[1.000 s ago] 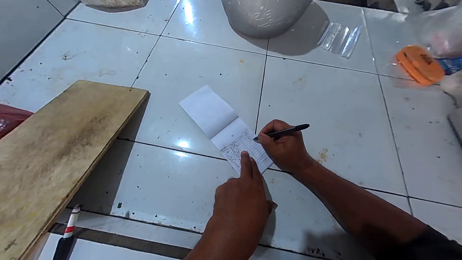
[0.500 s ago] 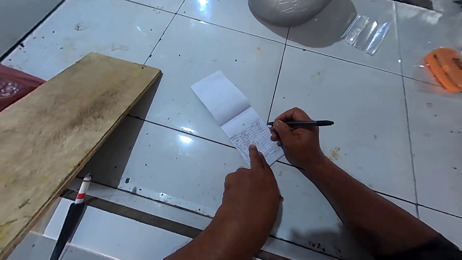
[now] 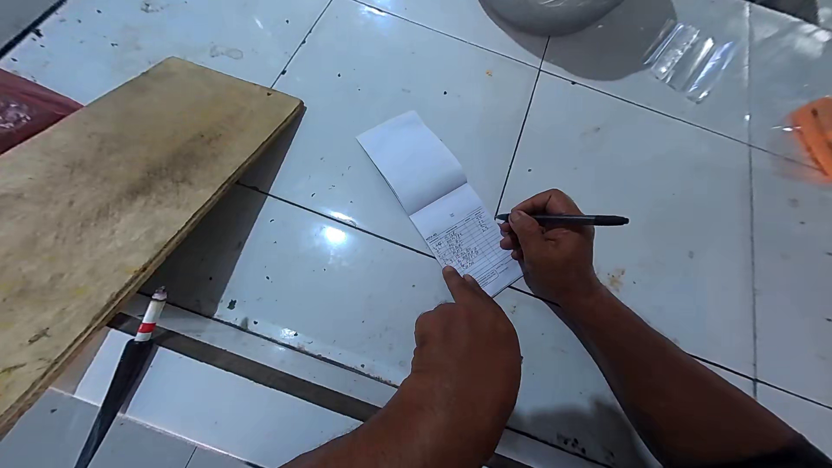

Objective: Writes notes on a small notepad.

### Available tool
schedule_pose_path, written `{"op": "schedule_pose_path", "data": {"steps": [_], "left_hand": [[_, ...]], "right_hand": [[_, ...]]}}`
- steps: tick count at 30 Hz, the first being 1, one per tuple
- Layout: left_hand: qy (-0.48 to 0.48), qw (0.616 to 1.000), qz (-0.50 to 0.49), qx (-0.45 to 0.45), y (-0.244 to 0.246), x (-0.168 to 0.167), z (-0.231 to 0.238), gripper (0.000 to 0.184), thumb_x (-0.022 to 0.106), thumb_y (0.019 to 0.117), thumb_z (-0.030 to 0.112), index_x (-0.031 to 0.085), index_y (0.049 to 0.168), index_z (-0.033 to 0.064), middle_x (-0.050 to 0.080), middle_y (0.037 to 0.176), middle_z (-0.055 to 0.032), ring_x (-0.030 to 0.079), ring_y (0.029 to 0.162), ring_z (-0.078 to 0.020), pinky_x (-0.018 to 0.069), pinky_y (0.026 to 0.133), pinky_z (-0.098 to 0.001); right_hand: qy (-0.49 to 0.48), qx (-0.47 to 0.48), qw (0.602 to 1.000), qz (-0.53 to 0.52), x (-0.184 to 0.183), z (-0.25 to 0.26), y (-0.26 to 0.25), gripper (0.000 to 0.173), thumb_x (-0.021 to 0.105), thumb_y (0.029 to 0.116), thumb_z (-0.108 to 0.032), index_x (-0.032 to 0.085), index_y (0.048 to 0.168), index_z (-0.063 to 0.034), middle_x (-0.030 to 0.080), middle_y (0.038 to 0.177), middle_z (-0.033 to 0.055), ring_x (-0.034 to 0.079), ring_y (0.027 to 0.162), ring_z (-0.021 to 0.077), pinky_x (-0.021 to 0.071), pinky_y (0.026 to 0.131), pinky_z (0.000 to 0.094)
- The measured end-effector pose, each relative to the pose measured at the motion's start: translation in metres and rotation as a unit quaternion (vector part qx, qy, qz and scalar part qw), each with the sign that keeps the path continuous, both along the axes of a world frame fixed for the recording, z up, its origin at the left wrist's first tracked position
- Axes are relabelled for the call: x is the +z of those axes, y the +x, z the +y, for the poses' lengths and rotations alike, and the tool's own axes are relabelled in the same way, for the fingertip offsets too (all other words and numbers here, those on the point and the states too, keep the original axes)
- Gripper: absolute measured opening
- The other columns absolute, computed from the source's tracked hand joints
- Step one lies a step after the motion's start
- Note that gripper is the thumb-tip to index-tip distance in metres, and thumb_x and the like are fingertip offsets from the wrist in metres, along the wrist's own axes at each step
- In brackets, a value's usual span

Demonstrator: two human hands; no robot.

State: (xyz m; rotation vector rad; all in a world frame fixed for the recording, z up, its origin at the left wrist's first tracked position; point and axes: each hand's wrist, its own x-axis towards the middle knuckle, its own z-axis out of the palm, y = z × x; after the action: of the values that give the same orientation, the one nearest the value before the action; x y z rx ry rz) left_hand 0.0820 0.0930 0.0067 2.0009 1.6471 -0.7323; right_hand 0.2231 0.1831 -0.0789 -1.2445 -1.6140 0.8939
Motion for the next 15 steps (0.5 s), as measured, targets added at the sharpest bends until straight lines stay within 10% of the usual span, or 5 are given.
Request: {"op": "schedule_pose_path", "data": {"steps": [15], "left_hand": [[0.018, 1.000, -0.011, 0.013, -0.0009, -0.0021, 0.0016, 0.107, 0.054, 0.0899, 0.075, 0.030, 0.157, -0.0047, 0.037, 0.158, -0.0249, 0.069, 0.077, -0.0265, 0.0557, 0.063, -0.0391]], "right_hand": [[0.007, 0.002, 1.000, 0.004, -0.0016, 0.0003, 0.0003, 0.006, 0.061, 0.1020, -0.014, 0.061, 0.101, -0.0078, 0.072, 0.084, 0.0028, 0.070, 0.062, 0.0118, 0.0603, 0.051, 0.0254]]}}
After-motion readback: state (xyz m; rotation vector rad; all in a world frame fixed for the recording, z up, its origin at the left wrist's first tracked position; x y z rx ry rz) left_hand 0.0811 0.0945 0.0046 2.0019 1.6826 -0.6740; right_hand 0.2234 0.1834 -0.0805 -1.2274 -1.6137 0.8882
